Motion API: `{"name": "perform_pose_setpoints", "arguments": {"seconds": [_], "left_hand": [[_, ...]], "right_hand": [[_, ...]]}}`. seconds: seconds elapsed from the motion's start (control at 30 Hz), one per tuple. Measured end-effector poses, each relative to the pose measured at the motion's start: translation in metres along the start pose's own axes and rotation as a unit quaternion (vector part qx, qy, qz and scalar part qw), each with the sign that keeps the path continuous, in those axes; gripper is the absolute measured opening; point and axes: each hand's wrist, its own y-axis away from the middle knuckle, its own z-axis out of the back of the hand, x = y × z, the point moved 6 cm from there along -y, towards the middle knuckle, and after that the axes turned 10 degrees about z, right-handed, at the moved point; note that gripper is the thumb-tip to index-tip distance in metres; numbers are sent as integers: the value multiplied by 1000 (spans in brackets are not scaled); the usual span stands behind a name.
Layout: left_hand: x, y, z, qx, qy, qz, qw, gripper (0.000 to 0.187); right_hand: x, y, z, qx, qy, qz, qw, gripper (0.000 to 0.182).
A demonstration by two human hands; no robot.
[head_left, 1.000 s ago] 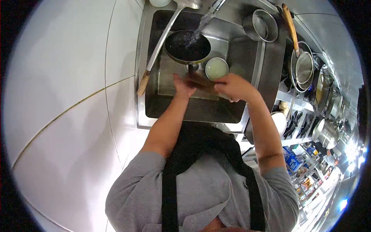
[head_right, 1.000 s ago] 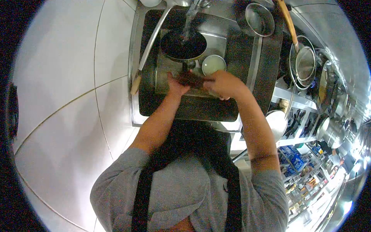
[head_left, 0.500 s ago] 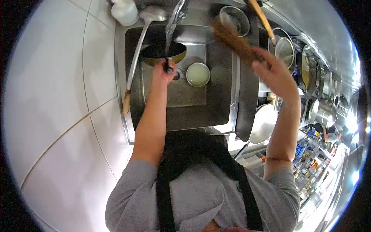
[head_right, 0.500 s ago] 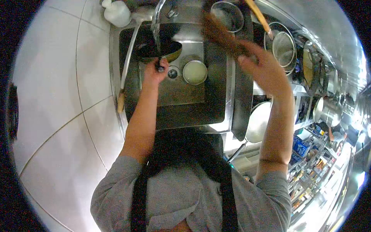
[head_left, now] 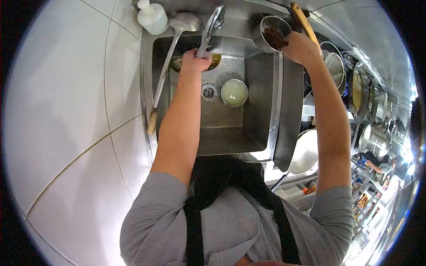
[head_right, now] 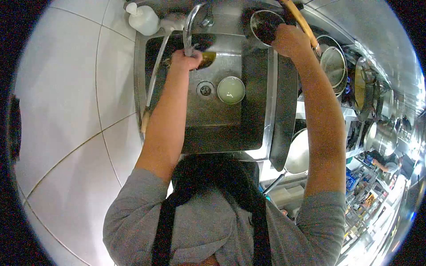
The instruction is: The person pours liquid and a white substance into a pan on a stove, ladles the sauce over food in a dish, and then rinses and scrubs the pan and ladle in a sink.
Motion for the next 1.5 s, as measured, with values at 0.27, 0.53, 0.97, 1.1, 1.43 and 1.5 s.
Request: {"name": "perform_pose_setpoints", "arguments": {"seconds": [0.27,0.53,0.97,1.1,1.43,1.5], "left_hand": [[23,34,19,21,77,110,991,23],[58,63,244,-156,-378,-13,913,51],[49,120,313,-280,-603,-21,747,63],[51,118,312,-310,-686,-76,654,75],[17,80,378,-255,-772,-211,543,92],[25,98,348,-286,-749,-170,573,93]], "right_hand": [[-23,6,-20,-15,-22,38,999,40],[56,114,34,-159,-301,46,939,49],[305,-87,-304,206,-221,225,926,37],[329,-49,-254,305,-181,311,882,35],[330,-51,-271,218,-199,305,905,35],[320,-70,-279,209,-211,290,910,35]]}}
